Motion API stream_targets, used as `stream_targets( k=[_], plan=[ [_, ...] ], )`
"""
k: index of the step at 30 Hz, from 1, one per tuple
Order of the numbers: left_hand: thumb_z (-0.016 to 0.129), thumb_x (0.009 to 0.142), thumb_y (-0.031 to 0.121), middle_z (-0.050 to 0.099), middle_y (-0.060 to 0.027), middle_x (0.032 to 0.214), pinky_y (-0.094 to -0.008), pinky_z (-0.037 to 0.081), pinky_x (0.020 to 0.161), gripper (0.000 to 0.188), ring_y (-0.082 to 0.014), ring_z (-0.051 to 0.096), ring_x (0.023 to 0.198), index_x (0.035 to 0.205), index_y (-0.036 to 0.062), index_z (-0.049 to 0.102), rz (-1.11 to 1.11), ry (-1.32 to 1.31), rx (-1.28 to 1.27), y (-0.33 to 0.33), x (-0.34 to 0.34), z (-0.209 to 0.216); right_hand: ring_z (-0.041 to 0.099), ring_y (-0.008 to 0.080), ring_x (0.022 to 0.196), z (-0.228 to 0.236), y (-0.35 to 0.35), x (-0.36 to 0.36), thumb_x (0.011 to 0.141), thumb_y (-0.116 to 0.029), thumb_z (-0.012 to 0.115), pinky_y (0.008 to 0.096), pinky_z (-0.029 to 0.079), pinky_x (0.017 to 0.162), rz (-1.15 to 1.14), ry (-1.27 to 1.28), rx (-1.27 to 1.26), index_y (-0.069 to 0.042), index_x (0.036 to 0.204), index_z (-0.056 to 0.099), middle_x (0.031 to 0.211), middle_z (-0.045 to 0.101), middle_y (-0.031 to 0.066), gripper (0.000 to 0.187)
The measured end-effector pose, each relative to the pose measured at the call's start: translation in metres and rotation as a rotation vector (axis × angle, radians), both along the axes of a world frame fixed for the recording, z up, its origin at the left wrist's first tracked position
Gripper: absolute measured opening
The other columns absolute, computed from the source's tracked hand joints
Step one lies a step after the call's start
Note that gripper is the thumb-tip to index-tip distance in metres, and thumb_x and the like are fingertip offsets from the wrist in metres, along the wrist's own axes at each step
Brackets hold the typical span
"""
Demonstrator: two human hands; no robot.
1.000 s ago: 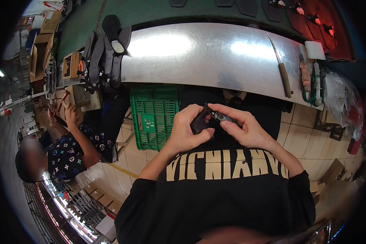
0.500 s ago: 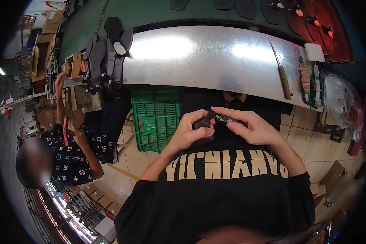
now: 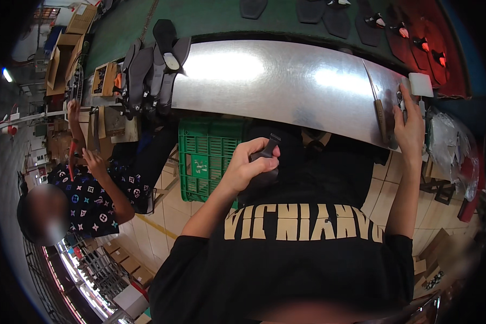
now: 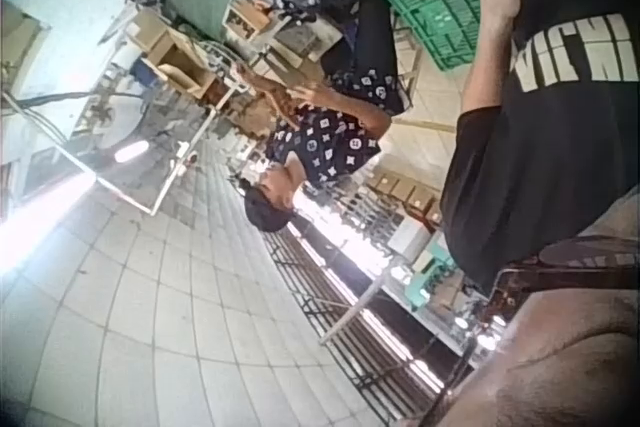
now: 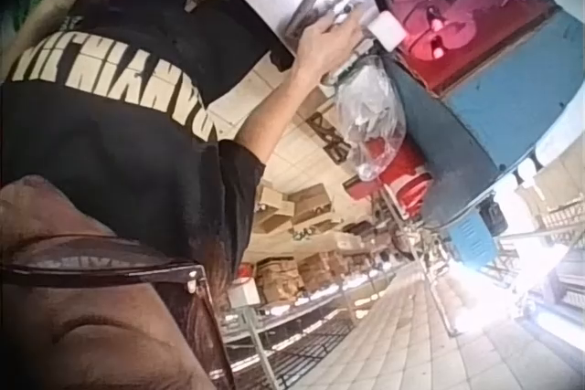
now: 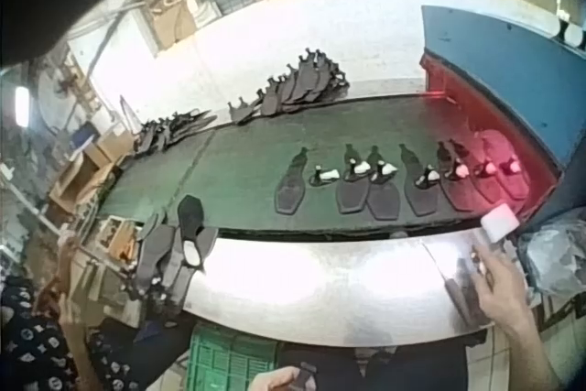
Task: The recorder is assembling small black components onto shoe soles using a thin metal tool at a manufacturing station.
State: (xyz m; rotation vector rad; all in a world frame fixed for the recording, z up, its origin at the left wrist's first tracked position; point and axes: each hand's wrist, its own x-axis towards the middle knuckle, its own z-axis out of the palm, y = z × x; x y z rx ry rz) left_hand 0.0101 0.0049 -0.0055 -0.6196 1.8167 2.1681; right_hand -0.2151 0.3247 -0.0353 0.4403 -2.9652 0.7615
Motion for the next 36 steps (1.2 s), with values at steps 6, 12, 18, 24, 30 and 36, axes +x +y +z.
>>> stream_targets(
  k=[6, 12, 18, 24, 30, 36],
  plan=[
    [0.066, 0.076, 0.02, 0.06, -0.0012, 0.079, -0.0222, 0.041, 0.068, 0.025, -0.0079, 0.055, 0.074, 0.091, 0.0007, 0.062, 0.007, -0.007, -0.012, 0.001, 0.001, 0.0, 0.063, 0.0324, 0.092, -0.017, -0.006, 0.0, 0.093, -0.018, 0.057, 0.04, 0.049, 0.086, 0.026, 0.055, 0.052, -0.026, 0.139, 0.052, 0.11, 0.062, 0.0148, 0.047],
    [0.066, 0.076, 0.019, 0.06, -0.0012, 0.079, -0.0224, 0.042, 0.068, 0.025, -0.0082, 0.056, 0.074, 0.092, 0.0004, 0.062, -0.001, -0.001, -0.014, 0.002, 0.0, 0.002, 0.063, 0.0318, 0.095, -0.009, -0.014, 0.002, 0.091, -0.015, 0.059, 0.0402, 0.049, 0.088, 0.065, 0.123, 0.169, -0.026, 0.138, 0.053, 0.112, 0.062, 0.0143, 0.048],
    [0.065, 0.068, 0.024, 0.063, -0.0043, 0.081, -0.0231, 0.044, 0.072, 0.035, -0.011, 0.059, 0.077, 0.092, -0.0004, 0.062, -0.062, -0.059, -0.089, 0.006, -0.004, 0.008, 0.064, 0.0275, 0.086, 0.02, -0.041, 0.019, 0.086, -0.006, 0.065, 0.0367, 0.051, 0.081, 0.284, 0.411, -0.168, -0.008, 0.113, 0.068, 0.096, 0.067, 0.012, 0.027],
    [0.075, 0.07, 0.025, 0.061, -0.0017, 0.07, -0.0241, 0.043, 0.06, 0.032, -0.0077, 0.055, 0.065, 0.088, 0.0003, 0.065, -0.097, 0.056, -0.32, 0.022, -0.009, 0.012, 0.066, 0.0251, 0.073, 0.038, -0.112, 0.099, 0.077, 0.0, 0.071, 0.0321, 0.052, 0.064, 0.627, -0.059, -0.648, -0.003, 0.09, 0.07, 0.083, 0.07, 0.0101, 0.013],
    [0.078, 0.066, 0.029, 0.059, -0.0076, 0.062, -0.0292, 0.043, 0.052, 0.033, -0.0152, 0.053, 0.053, 0.077, -0.0001, 0.066, -0.138, 0.105, -0.567, 0.029, -0.014, 0.017, 0.065, 0.0245, 0.072, 0.022, -0.125, 0.114, 0.075, -0.001, 0.073, 0.0337, 0.052, 0.063, 0.643, 0.04, -0.571, -0.004, 0.087, 0.068, 0.082, 0.068, 0.0075, 0.013],
    [0.075, 0.064, 0.036, 0.062, -0.0156, 0.066, -0.0385, 0.049, 0.054, 0.039, -0.0311, 0.062, 0.057, 0.07, -0.0007, 0.062, -0.205, 0.198, -0.952, 0.041, -0.022, 0.021, 0.061, 0.0228, 0.066, 0.021, -0.124, 0.109, 0.068, -0.002, 0.073, 0.0318, 0.047, 0.059, 0.739, 0.243, -0.339, -0.005, 0.079, 0.064, 0.074, 0.062, 0.0061, 0.015]
  ],
)
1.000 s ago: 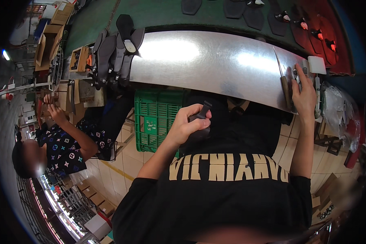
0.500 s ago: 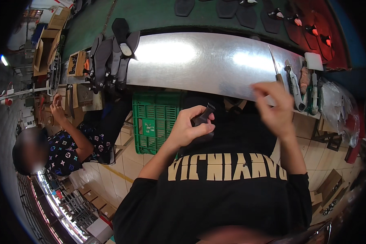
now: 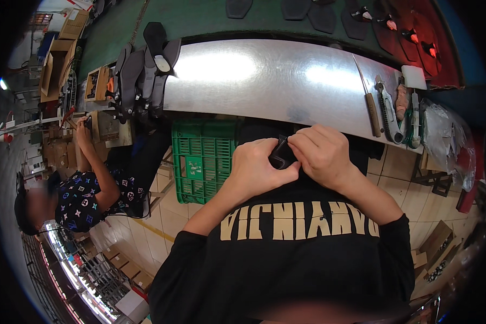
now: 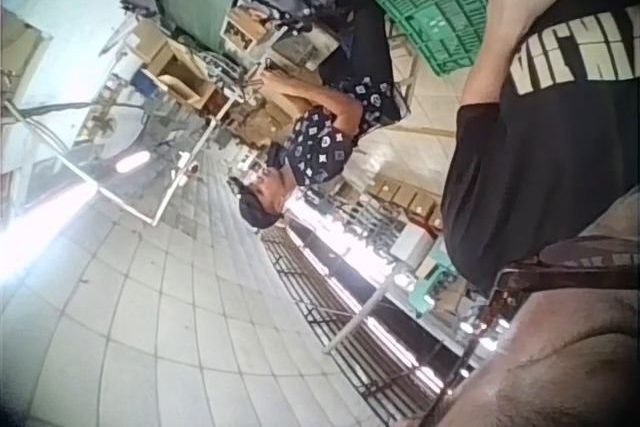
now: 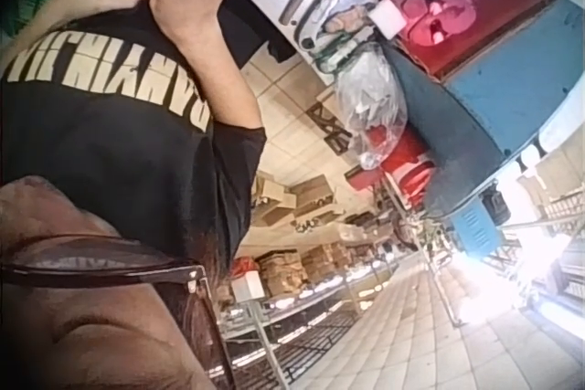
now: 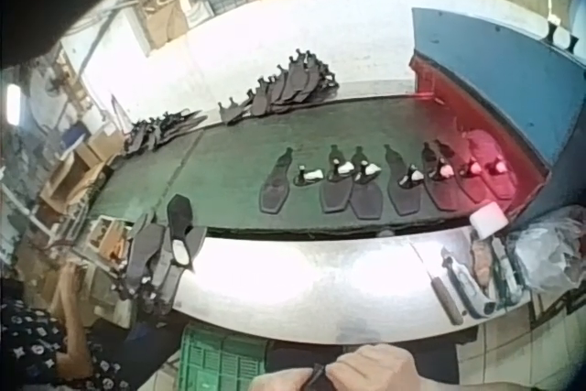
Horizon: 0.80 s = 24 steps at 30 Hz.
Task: The recorder is assembling small black components onto shoe soles using a thin metal tool at a manufacturing station.
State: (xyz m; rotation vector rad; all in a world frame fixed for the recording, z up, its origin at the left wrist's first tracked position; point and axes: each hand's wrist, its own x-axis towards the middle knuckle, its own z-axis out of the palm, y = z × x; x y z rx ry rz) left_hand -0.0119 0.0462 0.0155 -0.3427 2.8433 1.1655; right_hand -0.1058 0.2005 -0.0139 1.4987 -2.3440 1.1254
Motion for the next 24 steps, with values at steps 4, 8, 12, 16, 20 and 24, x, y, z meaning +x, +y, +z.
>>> stream_targets(
  k=[4, 8, 12, 16, 20, 24],
  plan=[
    [0.075, 0.064, 0.033, 0.061, -0.0157, 0.066, -0.0398, 0.046, 0.055, 0.039, -0.0336, 0.06, 0.06, 0.069, -0.0022, 0.058, -0.113, -0.067, -0.123, 0.001, -0.003, 0.002, 0.053, 0.0199, 0.065, -0.002, 0.002, -0.007, 0.066, -0.011, 0.064, 0.0325, 0.042, 0.061, 0.11, 0.148, 0.089, -0.008, 0.071, 0.056, 0.067, 0.051, 0.0029, 0.01],
    [0.074, 0.065, 0.035, 0.061, -0.0177, 0.07, -0.041, 0.048, 0.06, 0.042, -0.0335, 0.062, 0.067, 0.075, -0.0032, 0.059, -0.251, -0.117, -0.148, -0.001, -0.008, 0.0, 0.054, 0.0211, 0.07, 0.0, 0.002, -0.005, 0.064, -0.012, 0.064, 0.0344, 0.041, 0.064, 0.154, 0.163, 0.154, -0.009, 0.072, 0.056, 0.068, 0.05, 0.0033, 0.011],
    [0.074, 0.064, 0.033, 0.062, -0.0194, 0.076, -0.0367, 0.049, 0.062, 0.048, -0.0321, 0.062, 0.068, 0.09, -0.0065, 0.064, -0.228, -0.032, 0.109, -0.008, -0.004, -0.006, 0.054, 0.0253, 0.069, 0.007, 0.003, -0.025, 0.064, -0.006, 0.064, 0.0372, 0.041, 0.062, -0.055, 0.064, 0.013, -0.009, 0.075, 0.056, 0.07, 0.051, 0.0065, 0.015],
    [0.077, 0.071, 0.026, 0.065, -0.0053, 0.075, -0.0262, 0.047, 0.063, 0.036, -0.0139, 0.062, 0.067, 0.092, -0.0006, 0.066, 0.068, -0.32, 0.763, -0.035, -0.003, -0.025, 0.059, 0.0326, 0.075, 0.005, 0.026, -0.076, 0.077, -0.004, 0.059, 0.0422, 0.048, 0.068, -0.422, -0.057, -0.049, -0.003, 0.087, 0.059, 0.081, 0.061, 0.0123, 0.01],
    [0.078, 0.072, 0.022, 0.066, -0.0044, 0.082, -0.0232, 0.048, 0.069, 0.033, -0.0097, 0.061, 0.074, 0.096, 0.0014, 0.066, 0.175, -0.335, 1.018, -0.065, -0.001, -0.054, 0.059, 0.0338, 0.092, -0.014, 0.04, -0.097, 0.084, -0.01, 0.061, 0.0433, 0.049, 0.078, -0.596, 0.121, 0.285, -0.005, 0.112, 0.063, 0.095, 0.062, 0.0142, 0.028],
    [0.075, 0.074, 0.019, 0.067, -0.0092, 0.086, -0.0267, 0.052, 0.071, 0.033, -0.0147, 0.064, 0.075, 0.098, 0.0003, 0.063, 0.25, -0.334, 1.296, -0.067, 0.0, -0.064, 0.057, 0.0335, 0.098, -0.032, 0.04, -0.094, 0.086, -0.013, 0.064, 0.0446, 0.049, 0.084, -0.633, 0.071, 0.559, -0.005, 0.122, 0.06, 0.099, 0.062, 0.0142, 0.038]
  ],
)
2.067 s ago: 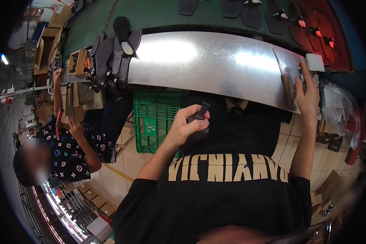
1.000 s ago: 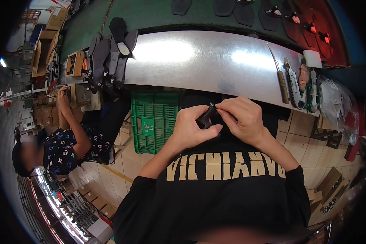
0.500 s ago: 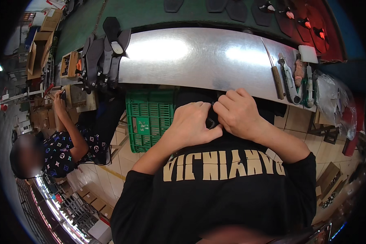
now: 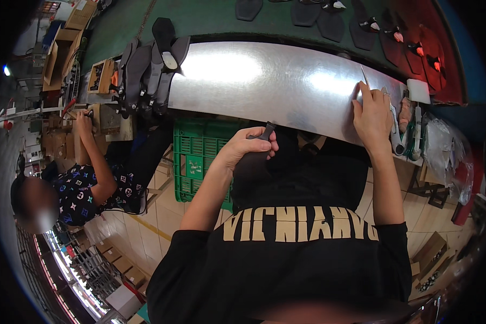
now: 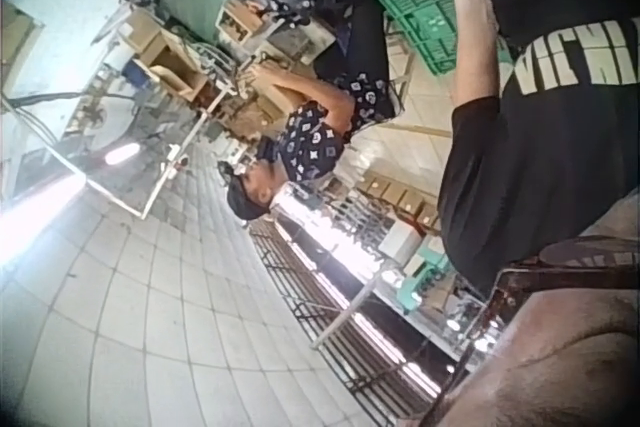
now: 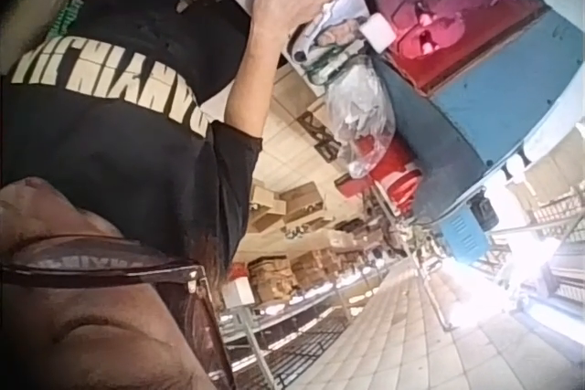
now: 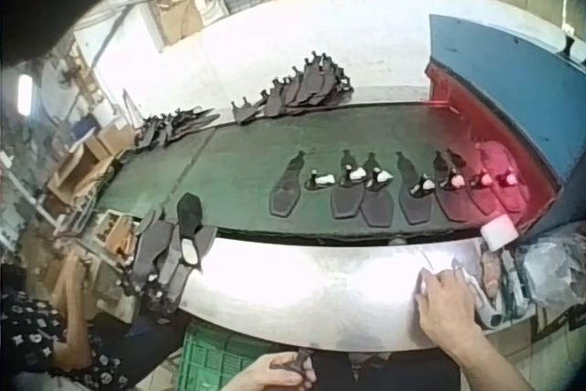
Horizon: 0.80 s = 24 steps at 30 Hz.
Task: The recorder is assembling small black components onto shoe soles using a thin metal tool at a manufacturing station.
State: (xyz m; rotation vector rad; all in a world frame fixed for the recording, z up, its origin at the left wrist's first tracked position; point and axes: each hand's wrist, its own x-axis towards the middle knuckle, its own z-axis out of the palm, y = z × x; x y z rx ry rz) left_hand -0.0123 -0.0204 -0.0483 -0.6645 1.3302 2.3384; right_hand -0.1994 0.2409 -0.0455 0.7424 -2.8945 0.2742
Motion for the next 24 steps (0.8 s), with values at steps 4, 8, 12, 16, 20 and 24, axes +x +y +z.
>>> stream_targets(
  k=[4, 8, 12, 16, 20, 24],
  plan=[
    [0.075, 0.07, 0.024, 0.066, -0.0127, 0.092, -0.0299, 0.055, 0.074, 0.044, -0.0207, 0.066, 0.078, 0.104, -0.0007, 0.06, 0.075, -0.041, 0.089, -0.002, 0.002, -0.017, 0.056, 0.0335, 0.1, -0.017, 0.004, -0.009, 0.085, -0.014, 0.065, 0.045, 0.048, 0.086, -0.004, -0.085, -0.029, -0.006, 0.127, 0.058, 0.103, 0.061, 0.0137, 0.043],
    [0.071, 0.075, 0.021, 0.066, -0.0123, 0.092, -0.03, 0.055, 0.075, 0.039, -0.02, 0.066, 0.079, 0.104, -0.0012, 0.06, 0.086, -0.07, 0.118, -0.01, 0.002, -0.032, 0.056, 0.0328, 0.097, -0.007, -0.005, -0.013, 0.086, -0.012, 0.064, 0.0432, 0.046, 0.087, -0.006, 0.172, -0.18, -0.007, 0.125, 0.06, 0.102, 0.062, 0.0132, 0.039],
    [0.071, 0.077, 0.016, 0.067, -0.0116, 0.088, -0.0281, 0.054, 0.073, 0.032, -0.0174, 0.065, 0.076, 0.102, -0.0024, 0.063, 0.133, -0.063, 0.03, -0.004, -0.002, -0.025, 0.057, 0.0316, 0.095, -0.014, 0.001, -0.019, 0.088, -0.009, 0.061, 0.0426, 0.045, 0.084, -0.07, 0.164, 0.047, -0.006, 0.123, 0.062, 0.098, 0.063, 0.0132, 0.036],
    [0.07, 0.078, 0.016, 0.067, -0.0115, 0.087, -0.0274, 0.054, 0.073, 0.035, -0.0169, 0.066, 0.076, 0.105, -0.0045, 0.063, 0.102, -0.058, 0.019, -0.007, -0.003, -0.026, 0.057, 0.0317, 0.095, -0.024, 0.003, -0.022, 0.087, -0.01, 0.061, 0.044, 0.045, 0.084, -0.047, 0.061, 0.023, -0.007, 0.126, 0.06, 0.099, 0.063, 0.0137, 0.039],
    [0.069, 0.077, 0.018, 0.066, -0.0113, 0.085, -0.0273, 0.053, 0.072, 0.034, -0.0177, 0.066, 0.075, 0.103, -0.0046, 0.064, 0.126, -0.065, 0.04, -0.008, -0.002, -0.025, 0.056, 0.0188, 0.082, 0.013, -0.02, -0.005, 0.097, -0.014, 0.054, 0.0358, 0.046, 0.078, 0.135, -0.245, -0.584, -0.005, 0.117, 0.059, 0.093, 0.062, 0.0067, 0.023],
    [0.069, 0.077, 0.019, 0.065, -0.0105, 0.083, -0.028, 0.053, 0.071, 0.031, -0.0186, 0.065, 0.075, 0.098, -0.0031, 0.064, 0.156, -0.04, 0.1, -0.007, 0.0, -0.034, 0.047, 0.0085, 0.075, 0.052, -0.075, 0.031, 0.104, -0.02, 0.045, 0.0266, 0.044, 0.071, 0.43, -0.742, -1.443, -0.004, 0.109, 0.054, 0.083, 0.053, 0.0007, 0.018]
  ],
)
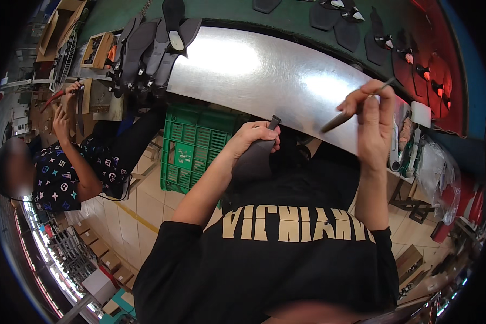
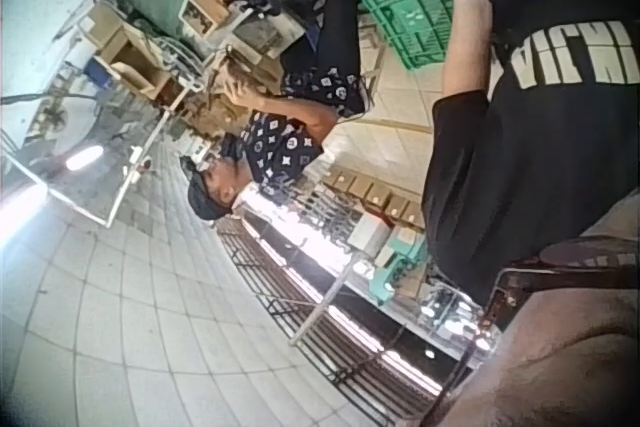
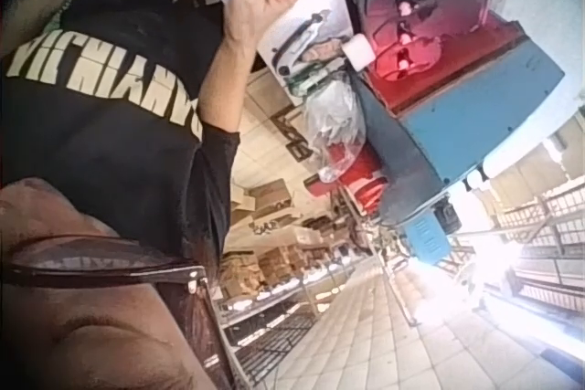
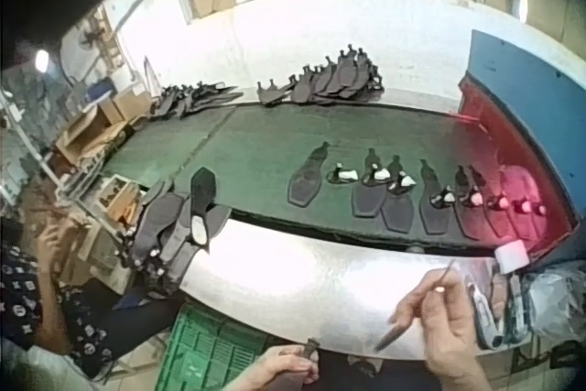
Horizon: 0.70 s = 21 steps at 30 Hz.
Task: The recorder is assembling small black components onto shoe soles using a thin metal tool at a manufacturing station.
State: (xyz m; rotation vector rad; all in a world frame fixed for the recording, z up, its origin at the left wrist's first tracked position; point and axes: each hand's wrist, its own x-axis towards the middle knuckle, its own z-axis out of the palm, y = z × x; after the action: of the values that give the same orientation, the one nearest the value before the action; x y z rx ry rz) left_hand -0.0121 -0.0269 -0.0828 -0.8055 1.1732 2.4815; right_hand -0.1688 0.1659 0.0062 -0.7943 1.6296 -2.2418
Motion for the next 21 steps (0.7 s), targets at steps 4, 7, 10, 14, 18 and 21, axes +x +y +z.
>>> stream_targets(
  k=[4, 7, 10, 14, 18, 21],
  plan=[
    [0.067, 0.076, 0.019, 0.064, -0.0086, 0.082, -0.0276, 0.051, 0.071, 0.025, -0.0173, 0.064, 0.073, 0.091, -0.0007, 0.063, -0.022, -0.007, -0.025, 0.003, -0.005, 0.002, 0.041, 0.0076, 0.063, -0.017, -0.028, 0.02, 0.104, -0.029, 0.048, 0.023, 0.037, 0.061, 0.158, -0.061, -0.142, -0.002, 0.102, 0.054, 0.073, 0.048, -0.0009, 0.028],
    [0.066, 0.076, 0.02, 0.063, -0.0069, 0.081, -0.0255, 0.049, 0.071, 0.024, -0.0148, 0.062, 0.073, 0.089, 0.0005, 0.062, -0.036, -0.006, -0.039, 0.003, -0.004, -0.002, 0.042, 0.008, 0.061, -0.016, -0.038, 0.025, 0.103, -0.032, 0.048, 0.0229, 0.036, 0.057, 0.195, -0.057, -0.189, 0.0, 0.09, 0.058, 0.071, 0.051, 0.0009, 0.036],
    [0.066, 0.076, 0.02, 0.062, -0.0046, 0.08, -0.0231, 0.046, 0.071, 0.023, -0.0121, 0.06, 0.073, 0.088, 0.0017, 0.063, -0.043, 0.009, -0.039, 0.002, -0.002, -0.005, 0.046, 0.0092, 0.061, -0.036, -0.049, 0.032, 0.104, -0.035, 0.045, 0.0227, 0.036, 0.056, 0.167, 0.136, 0.134, 0.002, 0.078, 0.059, 0.074, 0.056, 0.0038, 0.047],
    [0.069, 0.075, 0.023, 0.06, -0.0012, 0.08, -0.021, 0.042, 0.072, 0.023, -0.0088, 0.057, 0.075, 0.085, 0.0032, 0.063, -0.03, 0.028, -0.112, 0.004, -0.007, -0.001, 0.042, 0.0087, 0.057, -0.062, -0.051, 0.024, 0.105, -0.045, 0.033, 0.0239, 0.033, 0.053, 0.159, -0.03, 0.196, 0.001, 0.073, 0.058, 0.066, 0.052, 0.0034, 0.061],
    [0.07, 0.076, 0.024, 0.06, 0.0007, 0.079, -0.0205, 0.041, 0.072, 0.022, -0.007, 0.056, 0.075, 0.083, 0.004, 0.063, -0.03, 0.05, -0.122, 0.002, -0.003, -0.009, 0.038, 0.0094, 0.052, -0.037, -0.064, 0.018, 0.106, -0.049, 0.022, 0.0254, 0.029, 0.05, 0.283, -0.28, -0.05, -0.001, 0.065, 0.054, 0.058, 0.047, 0.0037, 0.071],
    [0.07, 0.076, 0.022, 0.06, 0.0018, 0.079, -0.0201, 0.041, 0.07, 0.02, -0.006, 0.055, 0.074, 0.081, 0.0044, 0.063, -0.037, 0.025, -0.11, 0.003, -0.002, -0.005, 0.04, 0.0114, 0.051, -0.034, -0.072, 0.028, 0.105, -0.049, 0.025, 0.026, 0.029, 0.049, 0.339, -0.101, -0.069, 0.0, 0.061, 0.051, 0.058, 0.048, 0.005, 0.071]
  ],
)
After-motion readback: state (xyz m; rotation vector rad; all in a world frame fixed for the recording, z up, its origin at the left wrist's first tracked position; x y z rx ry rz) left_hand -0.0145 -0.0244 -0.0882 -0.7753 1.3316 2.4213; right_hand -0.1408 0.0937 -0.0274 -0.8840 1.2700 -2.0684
